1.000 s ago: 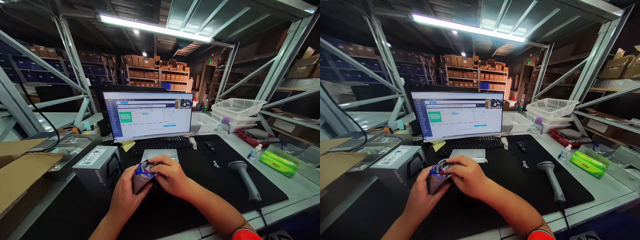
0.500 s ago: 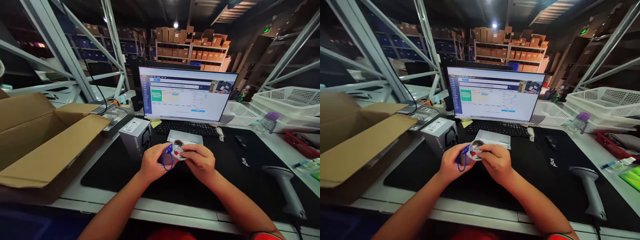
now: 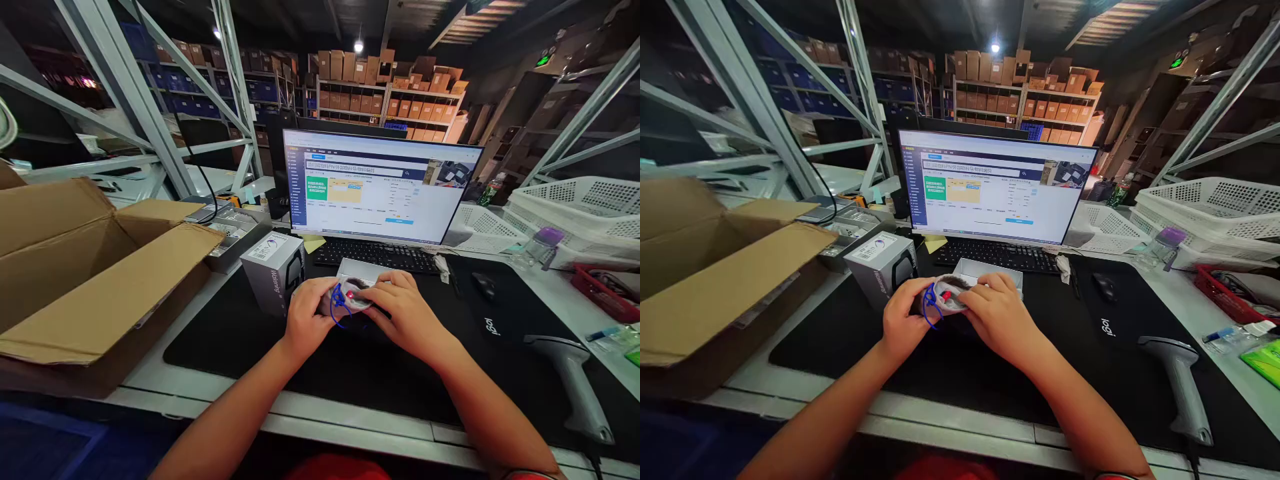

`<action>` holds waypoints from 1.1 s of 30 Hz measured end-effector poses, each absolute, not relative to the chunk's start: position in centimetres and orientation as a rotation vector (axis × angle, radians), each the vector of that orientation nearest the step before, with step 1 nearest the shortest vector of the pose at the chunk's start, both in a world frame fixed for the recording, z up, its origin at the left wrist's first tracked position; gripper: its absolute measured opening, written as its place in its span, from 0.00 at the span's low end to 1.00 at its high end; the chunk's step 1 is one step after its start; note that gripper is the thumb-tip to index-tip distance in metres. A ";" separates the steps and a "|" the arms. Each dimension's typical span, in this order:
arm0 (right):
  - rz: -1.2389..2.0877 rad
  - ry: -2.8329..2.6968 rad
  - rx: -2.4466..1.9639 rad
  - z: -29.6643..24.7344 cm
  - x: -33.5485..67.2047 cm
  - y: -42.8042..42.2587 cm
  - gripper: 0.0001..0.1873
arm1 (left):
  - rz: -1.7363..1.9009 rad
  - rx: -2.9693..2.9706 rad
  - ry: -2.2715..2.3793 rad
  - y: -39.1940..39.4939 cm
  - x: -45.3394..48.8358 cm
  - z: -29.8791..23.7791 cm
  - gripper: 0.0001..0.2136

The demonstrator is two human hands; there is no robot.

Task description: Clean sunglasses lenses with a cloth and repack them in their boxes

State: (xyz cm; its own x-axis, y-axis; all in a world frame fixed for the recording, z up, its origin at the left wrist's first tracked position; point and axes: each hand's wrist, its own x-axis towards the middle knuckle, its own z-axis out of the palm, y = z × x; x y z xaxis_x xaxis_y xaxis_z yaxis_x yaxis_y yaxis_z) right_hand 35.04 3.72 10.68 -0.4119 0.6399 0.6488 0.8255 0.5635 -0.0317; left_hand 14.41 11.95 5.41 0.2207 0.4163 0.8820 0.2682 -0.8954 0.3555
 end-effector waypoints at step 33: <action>-0.184 -1.413 -1.384 10.4 38.3 4.2 0.12 | 1.152 1.406 0.615 12.0 16.9 3.6 0.38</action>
